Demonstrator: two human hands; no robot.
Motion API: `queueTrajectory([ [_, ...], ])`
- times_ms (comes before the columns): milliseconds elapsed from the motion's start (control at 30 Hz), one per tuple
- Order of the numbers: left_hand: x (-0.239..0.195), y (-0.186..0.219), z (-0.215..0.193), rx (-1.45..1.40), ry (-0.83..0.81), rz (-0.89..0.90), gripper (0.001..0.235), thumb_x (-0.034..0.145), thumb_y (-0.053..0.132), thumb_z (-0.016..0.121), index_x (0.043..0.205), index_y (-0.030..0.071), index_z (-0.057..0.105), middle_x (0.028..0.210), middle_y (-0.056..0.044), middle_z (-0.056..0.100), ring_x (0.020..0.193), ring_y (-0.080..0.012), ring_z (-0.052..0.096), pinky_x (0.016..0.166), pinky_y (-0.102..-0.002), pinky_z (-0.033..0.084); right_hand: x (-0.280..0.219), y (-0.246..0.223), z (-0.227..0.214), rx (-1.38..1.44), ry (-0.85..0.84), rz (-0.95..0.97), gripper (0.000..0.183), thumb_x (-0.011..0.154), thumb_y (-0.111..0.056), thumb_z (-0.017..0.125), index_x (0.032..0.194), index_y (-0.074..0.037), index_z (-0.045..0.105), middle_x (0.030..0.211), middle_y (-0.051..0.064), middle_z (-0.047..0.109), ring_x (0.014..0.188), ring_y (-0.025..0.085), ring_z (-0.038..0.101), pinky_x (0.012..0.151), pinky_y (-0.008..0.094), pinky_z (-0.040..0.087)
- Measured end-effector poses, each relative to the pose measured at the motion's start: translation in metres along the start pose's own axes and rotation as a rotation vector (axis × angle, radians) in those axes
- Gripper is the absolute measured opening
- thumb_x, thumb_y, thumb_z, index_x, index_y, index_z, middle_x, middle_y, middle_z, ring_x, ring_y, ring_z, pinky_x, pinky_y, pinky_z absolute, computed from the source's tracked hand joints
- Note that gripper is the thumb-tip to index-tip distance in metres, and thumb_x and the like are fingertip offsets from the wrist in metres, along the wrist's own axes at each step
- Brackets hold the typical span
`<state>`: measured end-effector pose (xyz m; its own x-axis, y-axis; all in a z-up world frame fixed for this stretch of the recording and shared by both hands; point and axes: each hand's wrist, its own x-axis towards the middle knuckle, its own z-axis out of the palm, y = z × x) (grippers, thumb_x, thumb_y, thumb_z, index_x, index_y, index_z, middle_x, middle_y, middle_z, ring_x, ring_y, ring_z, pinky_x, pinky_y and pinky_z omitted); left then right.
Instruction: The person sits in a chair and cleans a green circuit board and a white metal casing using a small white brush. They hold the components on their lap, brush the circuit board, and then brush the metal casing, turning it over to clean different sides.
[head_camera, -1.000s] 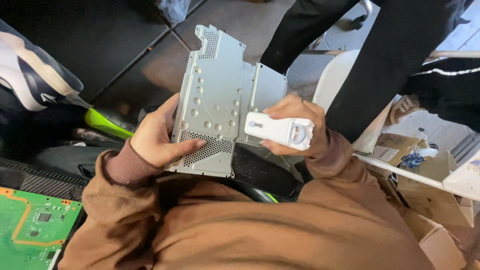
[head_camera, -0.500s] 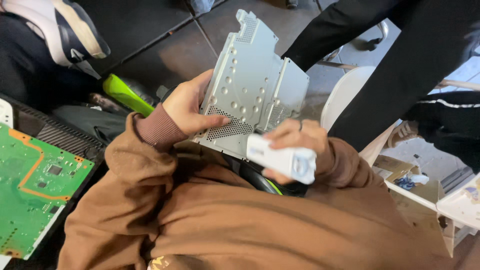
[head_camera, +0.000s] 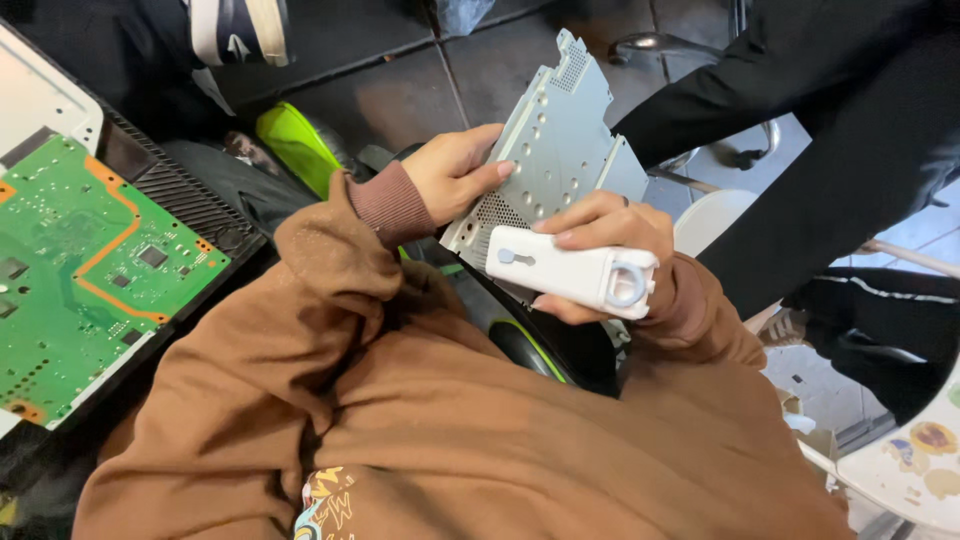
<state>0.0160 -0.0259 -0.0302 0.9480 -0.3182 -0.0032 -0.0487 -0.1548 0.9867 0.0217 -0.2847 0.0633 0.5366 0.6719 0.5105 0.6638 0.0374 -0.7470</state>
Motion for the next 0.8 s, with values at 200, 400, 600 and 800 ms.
queueTrajectory([
  [200, 0.012, -0.027, 0.002, -0.071, -0.061, 0.006, 0.036, 0.115, 0.032, 0.06, 0.145, 0.013, 0.066, 0.098, -0.018, 0.083, 0.098, -0.0264, 0.078, 0.095, -0.049, 0.062, 0.028, 0.003, 0.006, 0.036, 0.037, 0.022, 0.053, 0.071, -0.026, 0.11, 0.105, -0.003, 0.076, 0.106, 0.022, 0.084, 0.081, 0.028, 0.083, 0.067, 0.034, 0.062],
  [400, 0.024, -0.046, 0.008, -0.063, -0.075, 0.014, 0.039, 0.113, 0.028, 0.061, 0.15, 0.016, 0.068, 0.102, -0.017, 0.084, 0.1, -0.0291, 0.078, 0.096, -0.051, 0.061, 0.052, -0.006, 0.013, 0.118, -0.068, -0.003, 0.051, 0.079, -0.007, 0.104, 0.113, 0.003, 0.067, 0.105, 0.028, 0.083, 0.075, 0.033, 0.08, 0.062, 0.035, 0.06],
  [600, 0.026, -0.038, 0.009, -0.107, -0.049, -0.001, 0.044, 0.115, 0.027, 0.06, 0.154, 0.007, 0.065, 0.114, -0.021, 0.086, 0.104, -0.0353, 0.081, 0.102, -0.051, 0.06, 0.045, 0.003, 0.002, 0.012, -0.027, 0.013, 0.047, 0.085, -0.007, 0.102, 0.115, 0.006, 0.068, 0.108, 0.027, 0.08, 0.085, 0.026, 0.079, 0.064, 0.029, 0.056],
  [800, 0.022, -0.032, 0.005, -0.095, -0.085, -0.025, 0.044, 0.116, 0.029, 0.06, 0.155, 0.009, 0.065, 0.116, -0.024, 0.084, 0.107, -0.0351, 0.08, 0.101, -0.053, 0.06, 0.055, -0.011, 0.011, -0.072, 0.008, 0.066, 0.043, 0.086, -0.012, 0.1, 0.111, 0.006, 0.07, 0.098, 0.027, 0.078, 0.073, 0.024, 0.072, 0.056, 0.033, 0.052],
])
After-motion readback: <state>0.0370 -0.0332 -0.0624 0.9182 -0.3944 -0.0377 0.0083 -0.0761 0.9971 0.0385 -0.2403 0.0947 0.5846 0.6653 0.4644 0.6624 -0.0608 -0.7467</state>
